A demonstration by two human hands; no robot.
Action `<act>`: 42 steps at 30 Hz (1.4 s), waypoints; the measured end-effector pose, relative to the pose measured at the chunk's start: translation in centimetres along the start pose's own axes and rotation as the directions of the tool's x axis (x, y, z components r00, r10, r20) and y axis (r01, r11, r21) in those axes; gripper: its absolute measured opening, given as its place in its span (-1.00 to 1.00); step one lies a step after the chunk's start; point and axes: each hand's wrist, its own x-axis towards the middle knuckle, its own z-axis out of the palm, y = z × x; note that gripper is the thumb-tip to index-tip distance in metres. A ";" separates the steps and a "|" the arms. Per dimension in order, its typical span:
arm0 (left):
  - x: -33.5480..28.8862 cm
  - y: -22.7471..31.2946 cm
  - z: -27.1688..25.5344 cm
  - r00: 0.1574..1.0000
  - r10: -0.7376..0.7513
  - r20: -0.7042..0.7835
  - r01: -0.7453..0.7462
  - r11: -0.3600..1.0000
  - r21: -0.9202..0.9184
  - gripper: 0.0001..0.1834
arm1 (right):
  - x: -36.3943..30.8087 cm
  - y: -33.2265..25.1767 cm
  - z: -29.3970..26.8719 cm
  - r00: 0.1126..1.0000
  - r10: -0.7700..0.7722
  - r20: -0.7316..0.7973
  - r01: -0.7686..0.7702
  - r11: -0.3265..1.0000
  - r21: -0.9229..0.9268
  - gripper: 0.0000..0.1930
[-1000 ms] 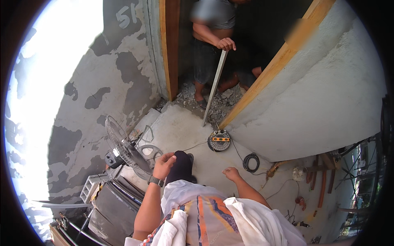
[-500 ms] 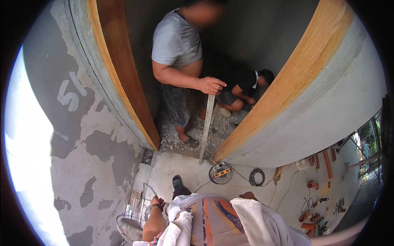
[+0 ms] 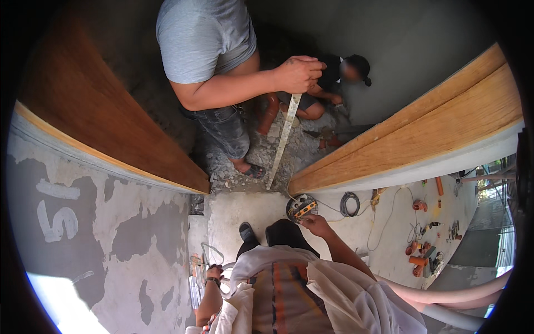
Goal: The person assembles orange PVC pipes and fittings on the floor, applying glue to the joints and connecting them. They then carry the assembled pipe section to a wall opening and position it for installation.
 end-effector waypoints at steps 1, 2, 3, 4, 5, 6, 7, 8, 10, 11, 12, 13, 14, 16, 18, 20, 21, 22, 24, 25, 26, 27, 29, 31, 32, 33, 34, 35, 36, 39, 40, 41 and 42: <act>0.0 1.8 0.6 0.998 0.047 -0.052 -0.050 0.996 -0.068 -0.70 | 0.2 1.5 -0.1 0.996 0.083 0.021 -0.082 0.997 -0.005 -0.46; -0.1 3.8 1.1 0.994 0.100 -0.031 -0.104 0.982 -0.161 -0.71 | 0.1 3.3 -0.2 0.990 0.142 0.000 -0.142 0.986 -0.086 -0.49; -0.1 5.6 1.6 0.995 0.094 -0.038 -0.100 0.970 -0.221 -0.71 | -0.2 5.2 -0.3 0.955 0.295 -0.022 -0.295 0.944 -0.151 -0.51; -0.2 7.2 2.3 0.986 0.162 -0.043 -0.167 0.969 -0.184 -0.68 | -0.3 7.0 -1.0 0.951 0.294 0.092 -0.261 0.928 -0.267 -0.54; -0.1 8.7 3.1 0.982 0.172 -0.077 -0.180 0.977 -0.116 -0.66 | -0.6 8.4 -1.0 0.899 0.415 0.140 -0.351 0.874 -0.337 -0.55; 0.0 10.0 3.6 0.982 0.181 -0.052 -0.186 0.975 -0.125 -0.64 | -0.9 9.6 -1.2 0.830 0.534 0.159 -0.487 0.834 -0.258 -0.55; 0.4 11.1 4.2 0.976 0.216 -0.041 -0.219 0.967 -0.127 -0.64 | -1.6 10.6 -1.5 0.701 0.700 0.134 -0.681 0.714 -0.165 -0.55; 0.8 11.9 4.7 0.973 0.226 -0.052 -0.231 0.967 -0.111 -0.65 | -2.2 11.4 -1.8 0.710 0.692 0.134 -0.699 0.715 0.014 -0.56; 2.2 12.8 5.4 0.981 0.192 -0.042 -0.195 0.976 -0.096 -0.70 | -3.3 12.1 -1.9 0.678 0.726 0.119 -0.725 0.632 0.275 -0.62; 3.0 12.9 5.7 0.984 0.179 -0.022 -0.180 0.983 -0.036 -0.74 | -3.7 12.3 -1.8 0.715 0.697 0.044 -0.672 0.669 0.319 -0.62; 3.7 13.0 5.5 0.970 0.196 0.146 -0.188 0.980 -0.067 -0.75 | -3.8 12.3 -1.9 0.738 0.674 0.028 -0.637 0.682 0.360 -0.62; 4.5 13.1 5.5 0.954 0.143 0.262 -0.140 0.990 -0.032 -0.76 | -4.1 12.2 -1.8 0.747 0.665 -0.019 -0.606 0.692 0.391 -0.62; 5.0 12.9 5.7 0.909 0.299 0.289 -0.373 0.894 0.248 -0.77 | -4.3 12.1 -1.8 0.769 0.639 -0.004 -0.563 0.681 0.468 -0.63; 5.8 13.2 6.2 0.845 0.423 0.328 -0.492 0.373 0.787 -0.75 | -4.1 11.7 -2.0 0.772 0.634 -0.050 -0.500 0.654 0.568 -0.65; 6.3 14.7 6.8 0.855 0.362 0.372 -0.431 0.097 0.897 -0.64 | -3.9 11.3 -2.7 0.774 0.634 -0.001 -0.514 0.628 0.585 -0.69; 6.4 16.9 7.7 0.931 0.217 0.295 -0.346 0.260 0.902 -0.45 | -4.1 11.0 -3.5 0.725 0.687 0.052 -0.606 0.600 0.522 -0.66; 6.5 18.4 8.4 0.955 0.140 0.262 -0.294 0.332 0.896 -0.36 | -4.1 10.7 -3.7 0.750 0.661 0.012 -0.593 0.665 0.454 -0.64; 6.6 20.1 9.0 0.967 0.047 0.250 -0.247 0.403 0.881 -0.29 | -4.4 10.5 -3.7 0.754 0.656 -0.042 -0.598 0.712 0.368 -0.62; 7.0 23.7 9.9 0.937 0.067 0.343 -0.346 0.310 0.885 -0.20 | -4.6 10.0 -3.3 0.718 0.694 -0.053 -0.631 0.681 0.372 -0.55; 7.0 25.3 10.0 0.917 0.059 0.395 -0.396 0.262 0.880 -0.17 | -4.5 9.7 -2.6 0.653 0.751 -0.099 -0.648 0.621 0.441 -0.55; 7.0 26.7 10.2 0.893 0.050 0.447 -0.447 0.217 0.868 -0.14 | -4.6 9.2 -1.7 0.657 0.741 -0.139 -0.596 0.624 0.506 -0.57; 7.3 28.3 10.8 0.885 0.016 0.465 -0.462 0.153 0.874 -0.11 | -4.3 8.8 -1.1 0.585 0.797 -0.151 -0.612 0.556 0.562 -0.58; 8.1 31.9 11.5 0.870 0.191 0.454 -0.425 -0.177 0.888 -0.35 | -4.1 7.7 0.2 0.546 0.838 -0.012 -0.574 0.384 0.723 -0.65; 8.9 35.2 11.4 0.627 0.352 0.695 -0.555 -0.424 0.716 -0.42 | -3.2 6.2 1.4 0.571 0.819 0.059 -0.571 0.344 0.745 -0.66; 9.2 36.3 11.7 0.694 0.461 0.553 -0.619 -0.011 0.786 -0.41 | -2.7 5.4 2.0 0.587 0.805 0.090 -0.607 0.363 0.707 -0.59; 9.6 37.3 12.2 0.829 0.421 0.369 -0.529 0.372 0.763 -0.39 | -2.1 4.6 2.4 0.558 0.820 0.124 -0.663 0.352 0.661 -0.52; 9.9 38.6 12.2 0.825 0.400 0.399 -0.553 0.427 0.716 -0.40 | -1.6 3.8 2.9 0.591 0.800 0.099 -0.626 0.378 0.683 -0.55; 10.2 39.4 12.2 0.843 0.344 0.413 -0.536 0.468 0.703 -0.40 | -0.9 3.3 3.6 0.595 0.800 0.075 -0.600 0.381 0.703 -0.58; 10.4 40.2 12.3 0.886 0.266 0.379 -0.463 0.487 0.741 -0.39 | -0.4 2.8 3.9 0.575 0.815 0.073 -0.596 0.356 0.720 -0.61; 10.9 41.0 11.5 0.854 0.237 0.464 -0.519 0.311 0.796 -0.47 | 1.0 2.3 4.6 0.617 0.787 0.011 -0.527 0.402 0.749 -0.61; 11.3 41.1 11.1 0.840 0.209 0.502 -0.537 0.183 0.823 -0.50 | 1.3 2.3 4.8 0.623 0.782 -0.026 -0.486 0.413 0.770 -0.61; 11.0 41.2 10.7 0.823 0.181 0.538 -0.555 0.062 0.829 -0.52 | 1.3 2.1 4.7 0.644 0.764 -0.030 -0.465 0.422 0.778 -0.61; 11.9 41.0 10.4 0.801 0.155 0.578 -0.577 -0.061 0.815 -0.54 | 1.7 2.7 5.3 0.646 0.761 -0.050 -0.445 0.430 0.786 -0.61</act>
